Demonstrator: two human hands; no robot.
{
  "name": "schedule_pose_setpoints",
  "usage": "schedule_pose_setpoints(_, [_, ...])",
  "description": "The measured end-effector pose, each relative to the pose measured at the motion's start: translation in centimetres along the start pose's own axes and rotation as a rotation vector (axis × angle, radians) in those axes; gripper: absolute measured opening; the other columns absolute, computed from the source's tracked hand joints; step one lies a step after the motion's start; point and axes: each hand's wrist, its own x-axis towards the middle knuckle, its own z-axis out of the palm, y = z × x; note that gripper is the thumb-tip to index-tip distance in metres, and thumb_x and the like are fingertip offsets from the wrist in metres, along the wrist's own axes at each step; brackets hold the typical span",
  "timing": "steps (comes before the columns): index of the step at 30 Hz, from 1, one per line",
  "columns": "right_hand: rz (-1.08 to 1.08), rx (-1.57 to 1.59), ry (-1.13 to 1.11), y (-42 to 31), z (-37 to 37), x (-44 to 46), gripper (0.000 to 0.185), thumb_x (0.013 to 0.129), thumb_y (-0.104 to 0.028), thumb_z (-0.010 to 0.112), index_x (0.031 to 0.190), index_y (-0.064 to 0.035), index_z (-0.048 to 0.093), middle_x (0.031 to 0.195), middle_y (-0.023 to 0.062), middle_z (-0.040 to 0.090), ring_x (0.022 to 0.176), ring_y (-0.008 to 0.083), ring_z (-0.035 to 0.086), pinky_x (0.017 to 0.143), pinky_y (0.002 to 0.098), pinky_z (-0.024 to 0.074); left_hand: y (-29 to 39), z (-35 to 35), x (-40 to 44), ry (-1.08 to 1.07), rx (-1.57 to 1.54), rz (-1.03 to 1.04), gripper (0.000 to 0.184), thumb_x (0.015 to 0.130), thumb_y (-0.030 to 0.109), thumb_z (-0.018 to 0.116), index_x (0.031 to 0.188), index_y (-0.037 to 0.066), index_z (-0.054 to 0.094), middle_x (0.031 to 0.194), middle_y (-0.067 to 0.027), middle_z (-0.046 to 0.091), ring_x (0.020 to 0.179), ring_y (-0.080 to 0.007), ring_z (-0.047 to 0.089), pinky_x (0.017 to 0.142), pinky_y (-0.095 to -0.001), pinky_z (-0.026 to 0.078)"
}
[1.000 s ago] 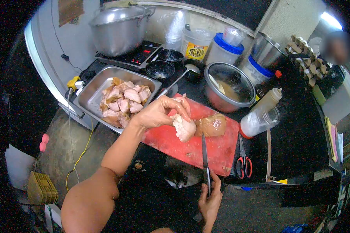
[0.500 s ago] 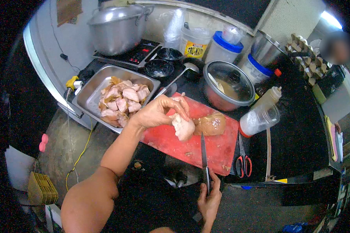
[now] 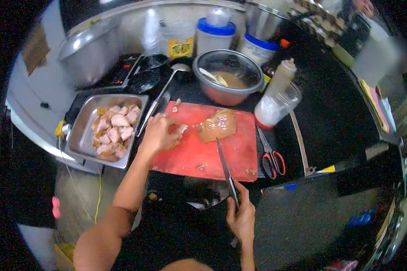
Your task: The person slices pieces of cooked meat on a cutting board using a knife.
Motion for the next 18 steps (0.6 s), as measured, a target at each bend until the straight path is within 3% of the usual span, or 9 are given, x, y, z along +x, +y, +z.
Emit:
schedule_pose_setpoints(6, [0.005, 0.04, 0.062, 1.2, -0.3, 0.2, 0.042, 0.09, -0.002, 0.057, 0.131, -0.0061, 0.049, 0.097, 0.0256, 0.065, 0.089, 0.0451, 0.065, 0.075, 0.0446, 0.051, 2.0, -0.4, 3.0, -0.159, -0.278, 0.104, 0.025, 0.072, 0.015, 0.078, 0.093, 0.002, 0.074, 0.099, -0.0158, 0.07, 0.096, -0.0315, 0.066, 0.088, -0.0389, 0.05])
schedule_pose_setpoints(9, [0.009, 0.059, 0.097, 2.2, -0.4, 0.2, 0.042, 0.09, -0.004, 0.058, 0.131, -0.0068, 0.049, 0.095, 0.0259, 0.065, 0.087, 0.0462, 0.064, 0.074, 0.0477, 0.0501, 3.7, 0.4, 4.5, -0.269, -0.36, 0.094, 0.027, 0.077, 0.019, 0.075, 0.098, 0.003, 0.073, 0.103, -0.0177, 0.07, 0.096, -0.0273, 0.066, 0.103, -0.0463, 0.043])
schedule_pose_setpoints(15, [0.057, 0.086, 0.163, 3.9, 0.4, 2.1, 0.042, 0.088, -0.002, 0.056, 0.129, -0.0059, 0.048, 0.091, 0.029, 0.064, 0.088, 0.0486, 0.061, 0.074, 0.0525, 0.0474, 3.7, 4.9, 6.8, -0.535, -0.571, -0.001, 0.056, 0.088, 0.022, 0.071, 0.137, 0.003, 0.051, 0.12, -0.0122, 0.065, 0.101, -0.0165, 0.063, 0.088, -0.0321, 0.049])
schedule_pose_setpoints(18, [0.078, 0.086, 0.175, 4.9, 1.4, 3.5, 0.045, 0.088, -0.001, 0.055, 0.132, -0.0039, 0.045, 0.093, 0.0298, 0.064, 0.089, 0.0492, 0.061, 0.078, 0.0555, 0.0467, 3.9, 5.3, 7.2, -0.584, -0.541, 0.028, 0.063, 0.09, 0.022, 0.07, 0.143, 0.003, 0.044, 0.129, -0.0116, 0.06, 0.105, -0.0152, 0.061, 0.084, -0.0305, 0.05])
